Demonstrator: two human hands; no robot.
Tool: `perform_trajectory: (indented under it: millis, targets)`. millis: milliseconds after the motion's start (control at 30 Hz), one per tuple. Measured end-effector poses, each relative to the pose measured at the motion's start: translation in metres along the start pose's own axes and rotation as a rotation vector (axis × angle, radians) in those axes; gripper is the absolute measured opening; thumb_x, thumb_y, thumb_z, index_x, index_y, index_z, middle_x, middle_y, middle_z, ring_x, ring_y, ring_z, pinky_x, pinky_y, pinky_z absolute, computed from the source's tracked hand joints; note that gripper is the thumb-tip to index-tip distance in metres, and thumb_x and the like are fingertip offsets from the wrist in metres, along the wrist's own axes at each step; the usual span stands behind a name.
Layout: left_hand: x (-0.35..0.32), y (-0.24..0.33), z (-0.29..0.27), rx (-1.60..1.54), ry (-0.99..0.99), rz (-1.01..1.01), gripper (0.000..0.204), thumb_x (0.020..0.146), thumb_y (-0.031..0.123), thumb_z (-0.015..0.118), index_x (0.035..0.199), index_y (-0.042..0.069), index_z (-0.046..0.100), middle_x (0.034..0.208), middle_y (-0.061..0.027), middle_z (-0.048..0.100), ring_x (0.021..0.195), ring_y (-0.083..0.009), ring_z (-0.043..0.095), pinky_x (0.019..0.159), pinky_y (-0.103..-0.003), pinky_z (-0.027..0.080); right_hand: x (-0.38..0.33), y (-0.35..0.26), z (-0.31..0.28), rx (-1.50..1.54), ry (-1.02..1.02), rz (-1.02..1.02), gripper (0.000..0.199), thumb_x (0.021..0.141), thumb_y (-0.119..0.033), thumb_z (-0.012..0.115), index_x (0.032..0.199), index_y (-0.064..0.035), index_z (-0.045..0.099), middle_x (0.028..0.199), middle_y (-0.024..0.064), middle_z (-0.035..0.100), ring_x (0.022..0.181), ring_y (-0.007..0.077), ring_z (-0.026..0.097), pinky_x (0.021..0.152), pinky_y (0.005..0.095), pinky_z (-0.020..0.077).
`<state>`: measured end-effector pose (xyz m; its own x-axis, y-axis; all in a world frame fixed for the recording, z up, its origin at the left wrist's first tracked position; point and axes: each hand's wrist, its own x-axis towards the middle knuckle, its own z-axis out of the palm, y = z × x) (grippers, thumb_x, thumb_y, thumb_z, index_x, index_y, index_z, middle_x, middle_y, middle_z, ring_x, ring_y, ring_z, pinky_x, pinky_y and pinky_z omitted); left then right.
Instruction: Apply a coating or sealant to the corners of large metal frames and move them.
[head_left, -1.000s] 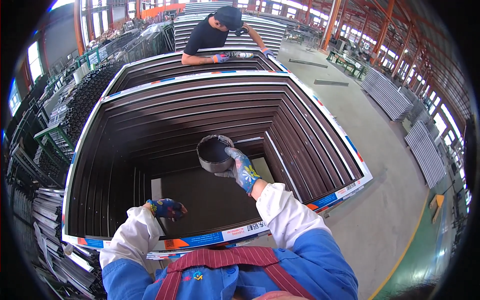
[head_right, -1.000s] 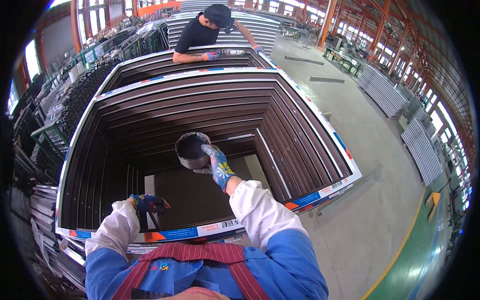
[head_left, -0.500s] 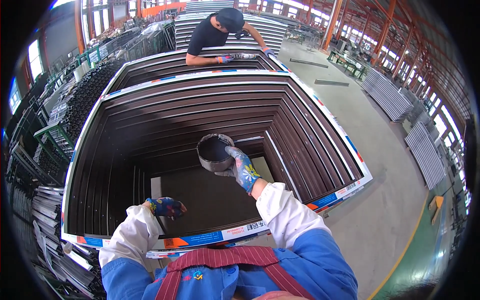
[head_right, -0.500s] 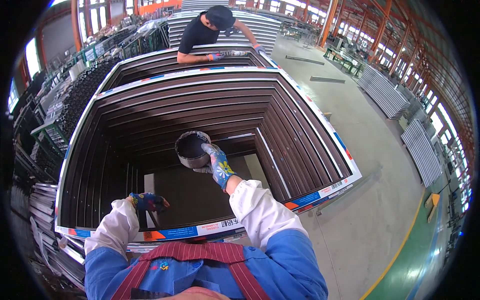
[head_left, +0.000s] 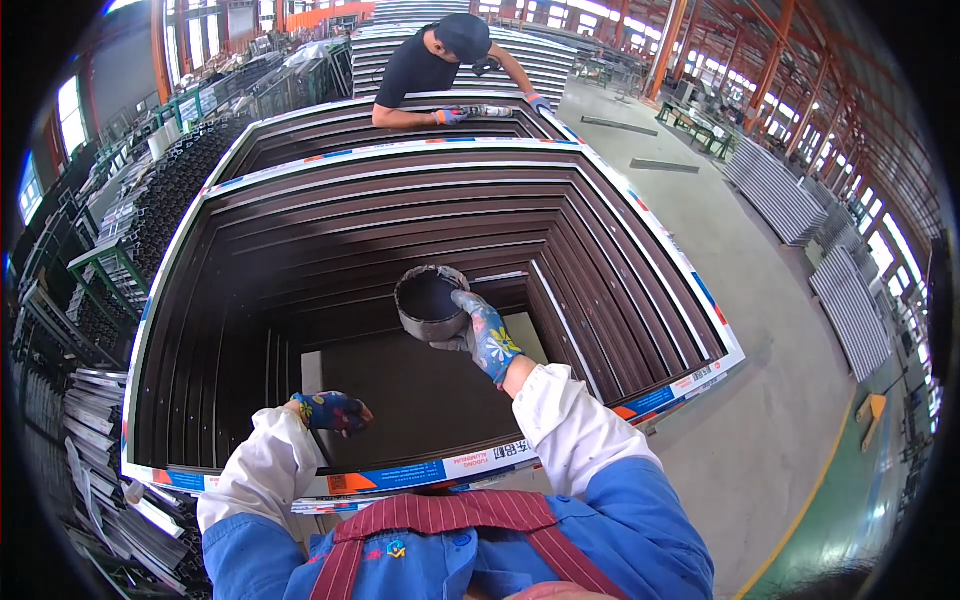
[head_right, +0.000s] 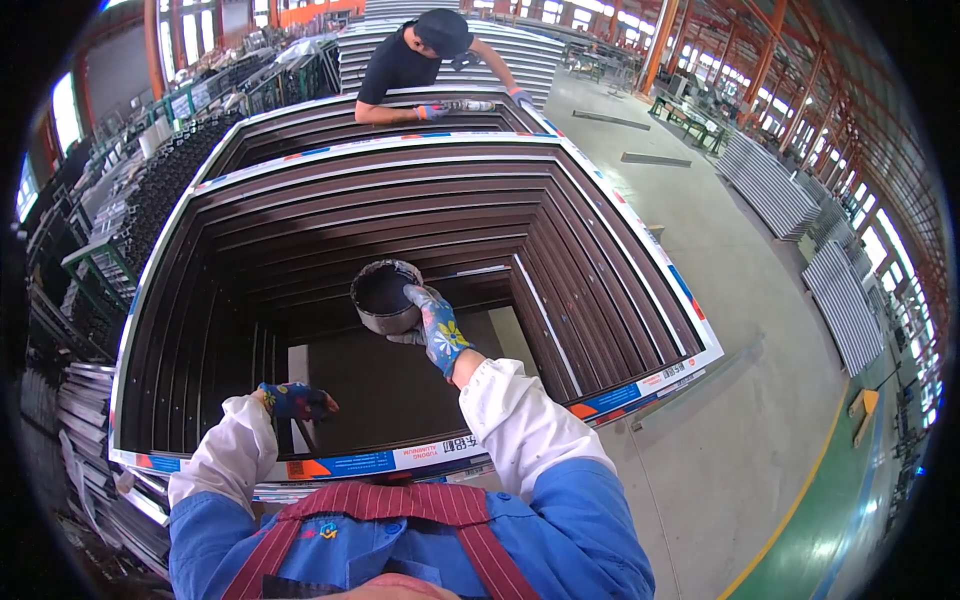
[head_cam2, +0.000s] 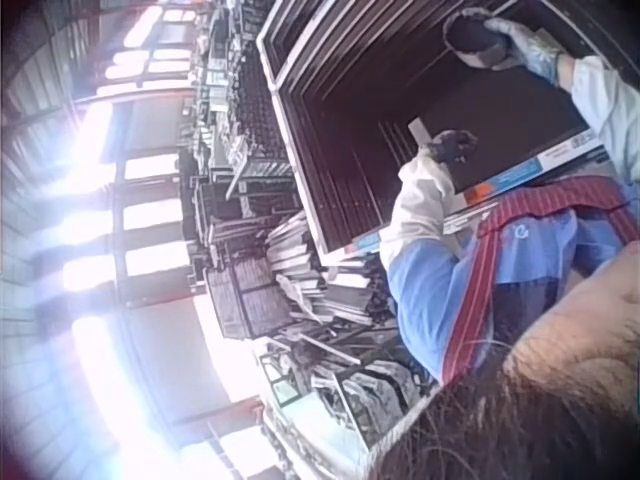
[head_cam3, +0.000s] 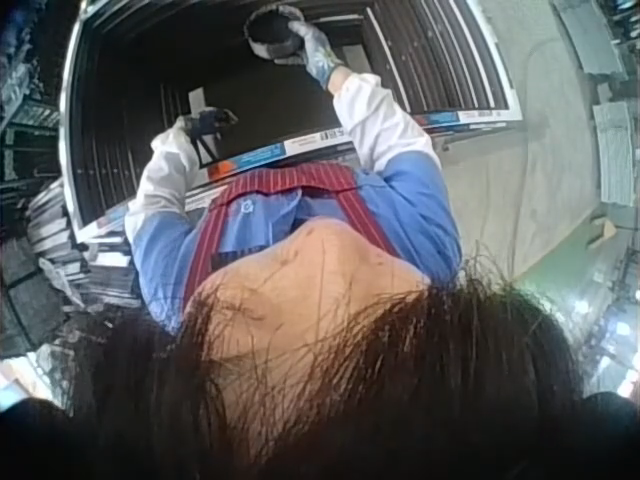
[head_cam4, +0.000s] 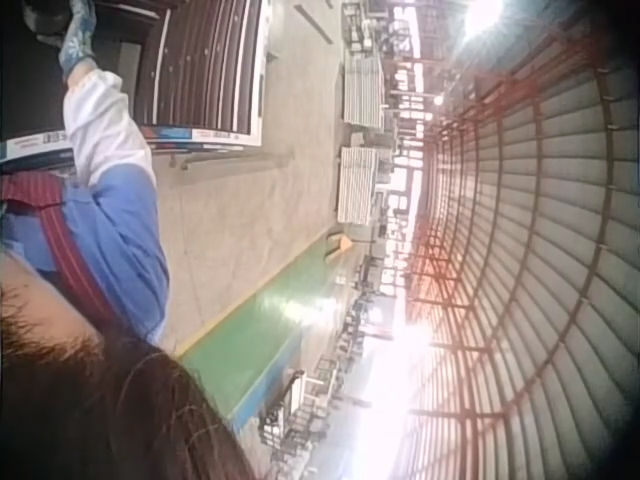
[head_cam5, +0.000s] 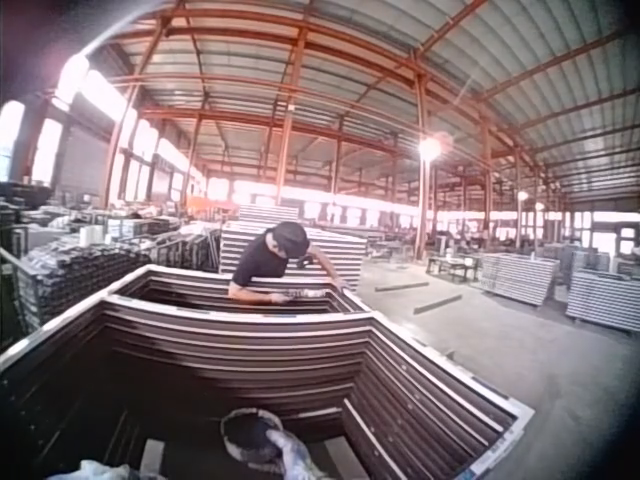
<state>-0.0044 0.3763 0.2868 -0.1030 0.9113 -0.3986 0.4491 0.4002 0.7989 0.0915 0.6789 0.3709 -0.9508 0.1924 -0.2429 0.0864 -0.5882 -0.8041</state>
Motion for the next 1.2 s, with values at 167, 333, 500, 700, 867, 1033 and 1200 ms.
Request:
perform_trajectory:
  millis: [167, 333, 500, 700, 867, 1033, 1200]
  targets:
    - [-0.002, 0.005, 0.000, -0.134, 0.007, -0.013, 0.032, 0.085, 0.018, 0.057, 0.115, 0.005, 0.056, 0.099, -0.0083, 0.063, 0.081, -0.0145, 0.062, 0.072, -0.027, 0.052, -0.001, -0.001, 0.001, 0.002, 0.003, -0.015, 0.039, 0.083, -0.030, 0.057, 0.116, -0.0124, 0.046, 0.113, 0.0112, 0.050, 0.091, 0.0273, 0.059, 0.063, 0.0407, 0.0571]
    - [-0.007, 0.013, 0.000, -0.171, 0.021, -0.066, 0.031, 0.085, 0.014, 0.058, 0.115, 0.004, 0.056, 0.101, -0.0087, 0.062, 0.081, -0.0154, 0.062, 0.071, -0.028, 0.053, 0.001, 0.001, 0.001, 0.008, 0.016, -0.015, 0.038, 0.083, -0.030, 0.057, 0.116, -0.0125, 0.046, 0.112, 0.0113, 0.051, 0.090, 0.0268, 0.060, 0.062, 0.0401, 0.0576]
    - [-0.006, 0.016, 0.000, -0.141, 0.020, -0.097, 0.031, 0.085, 0.012, 0.058, 0.114, 0.003, 0.056, 0.102, -0.0086, 0.062, 0.083, -0.0160, 0.062, 0.072, -0.028, 0.053, 0.002, 0.000, 0.000, 0.009, 0.013, -0.008, 0.037, 0.084, -0.030, 0.057, 0.114, -0.0126, 0.046, 0.110, 0.0115, 0.052, 0.088, 0.0269, 0.060, 0.062, 0.0408, 0.0574]
    - [-0.003, 0.011, -0.001, -0.254, 0.025, -0.129, 0.030, 0.086, 0.013, 0.056, 0.115, 0.003, 0.056, 0.101, -0.0080, 0.062, 0.086, -0.0157, 0.061, 0.072, -0.028, 0.053, 0.000, -0.001, 0.000, 0.006, -0.006, -0.019, 0.037, 0.084, -0.030, 0.056, 0.114, -0.0125, 0.045, 0.108, 0.0117, 0.053, 0.086, 0.0267, 0.061, 0.062, 0.0413, 0.0572]
    - [-0.006, 0.013, -0.001, -0.301, 0.027, -0.135, 0.030, 0.087, 0.013, 0.055, 0.115, 0.004, 0.056, 0.101, -0.0077, 0.062, 0.086, -0.0154, 0.061, 0.072, -0.028, 0.052, -0.002, -0.002, 0.003, -0.009, -0.004, -0.003, 0.036, 0.085, -0.031, 0.054, 0.115, -0.0127, 0.046, 0.112, 0.0107, 0.052, 0.091, 0.0265, 0.059, 0.067, 0.0427, 0.0559]
    - [-0.008, 0.027, -0.003, -0.025, 0.019, -0.094, 0.031, 0.086, 0.015, 0.056, 0.115, 0.003, 0.056, 0.100, -0.0084, 0.063, 0.085, -0.0162, 0.061, 0.071, -0.029, 0.053, -0.004, -0.003, 0.004, -0.038, 0.010, -0.018, 0.035, 0.086, -0.031, 0.051, 0.116, -0.0129, 0.047, 0.114, 0.0105, 0.053, 0.095, 0.0262, 0.058, 0.071, 0.0442, 0.0546]
    - [-0.005, 0.034, -0.003, -0.085, -0.005, -0.178, 0.030, 0.086, 0.016, 0.056, 0.114, 0.003, 0.056, 0.098, -0.0086, 0.063, 0.083, -0.0167, 0.062, 0.070, -0.029, 0.053, -0.001, -0.003, 0.002, 0.015, 0.016, -0.004, 0.038, 0.083, -0.032, 0.057, 0.114, -0.0121, 0.046, 0.108, 0.0109, 0.053, 0.087, 0.0261, 0.060, 0.063, 0.0418, 0.0566]
